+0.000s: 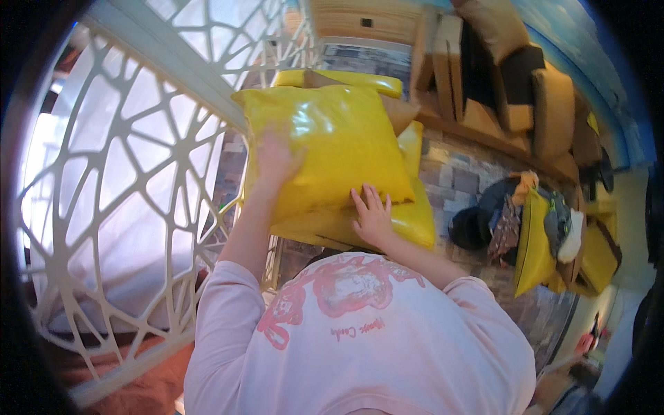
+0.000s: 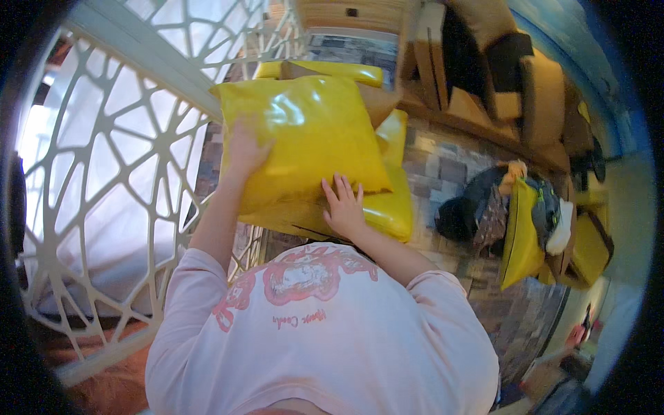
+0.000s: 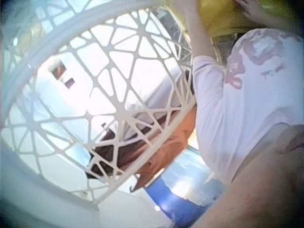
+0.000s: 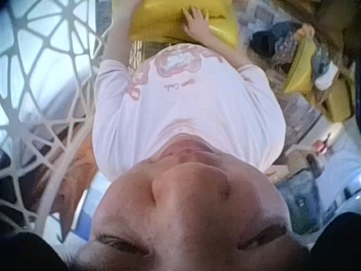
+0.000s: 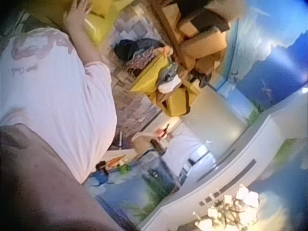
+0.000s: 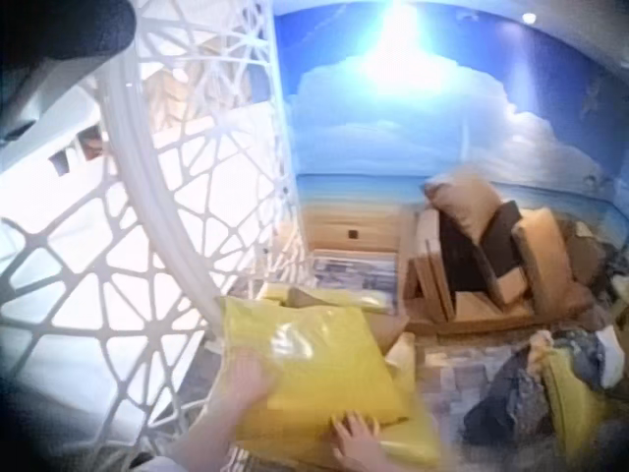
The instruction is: The person assembles a yellow armchair by inserting a cushion into the seat frame and securing it with elastic straps. They then attach a brown fabric cover over the backrest and adjust the cushion straps to fit the chair.
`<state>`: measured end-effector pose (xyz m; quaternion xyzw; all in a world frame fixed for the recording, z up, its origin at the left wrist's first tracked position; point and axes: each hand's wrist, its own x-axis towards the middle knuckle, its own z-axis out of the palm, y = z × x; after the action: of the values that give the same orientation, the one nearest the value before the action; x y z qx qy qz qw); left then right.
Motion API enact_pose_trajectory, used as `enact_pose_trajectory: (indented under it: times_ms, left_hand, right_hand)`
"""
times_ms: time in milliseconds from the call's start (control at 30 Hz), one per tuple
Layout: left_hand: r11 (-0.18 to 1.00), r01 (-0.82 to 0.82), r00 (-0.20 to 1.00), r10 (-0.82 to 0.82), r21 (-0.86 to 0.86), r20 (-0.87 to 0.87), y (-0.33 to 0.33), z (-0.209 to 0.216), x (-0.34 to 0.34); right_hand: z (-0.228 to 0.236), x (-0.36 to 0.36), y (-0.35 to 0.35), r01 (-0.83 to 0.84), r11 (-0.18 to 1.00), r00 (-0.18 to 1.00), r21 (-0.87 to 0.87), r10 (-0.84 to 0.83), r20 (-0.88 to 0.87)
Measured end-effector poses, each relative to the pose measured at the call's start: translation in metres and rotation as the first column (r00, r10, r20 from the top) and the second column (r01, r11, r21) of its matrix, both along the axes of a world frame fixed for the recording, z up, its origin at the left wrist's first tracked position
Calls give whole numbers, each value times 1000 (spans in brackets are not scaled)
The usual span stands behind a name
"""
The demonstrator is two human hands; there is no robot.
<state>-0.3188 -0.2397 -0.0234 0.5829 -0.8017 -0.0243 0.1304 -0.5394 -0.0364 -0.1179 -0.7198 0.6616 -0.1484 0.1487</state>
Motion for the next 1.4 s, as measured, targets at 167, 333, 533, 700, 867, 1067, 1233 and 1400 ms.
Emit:
enact_pose_trajectory:
  times_ms: [167, 333, 533, 700, 867, 1067, 1233, 1400]
  left_hand:
    - [928, 331, 884, -369, 172, 288, 63, -40, -85]
    - [842, 493, 792, -538, 217, 289, 63, -46, -78]
    - [660, 622, 671, -727, 422, 147, 82, -49, -101]
    - [385, 816, 481, -866, 432, -135, 121, -75, -128]
    - [216, 837, 317, -940, 503, -124, 143, -54, -150]
    - [163, 849, 320, -916, 503, -244, 176, -58, -196]
    - [90, 903, 261, -892, 419, -370, 246, -70, -270]
    - [6, 904, 205, -884, 428, -420, 312, -75, -341]
  right_hand:
    - [-21, -21, 18, 184, 906, 978, 381, -208, 23]
    - [-39, -33, 83, 399, 853, 904, 337, -427, 9]
    - [-25, 1, 110, 533, 837, 826, 123, -546, 139]
    - [7, 2, 119, 579, 814, 804, -46, -560, 201]
    - [12, -28, 163, 751, 660, 626, -11, -707, 329]
    - [10, -73, 221, 784, 615, 600, -84, -715, 359]
    - [26, -136, 286, 727, 682, 653, -86, -646, 395]
    - [42, -194, 384, 861, 507, 448, 40, -793, 412]
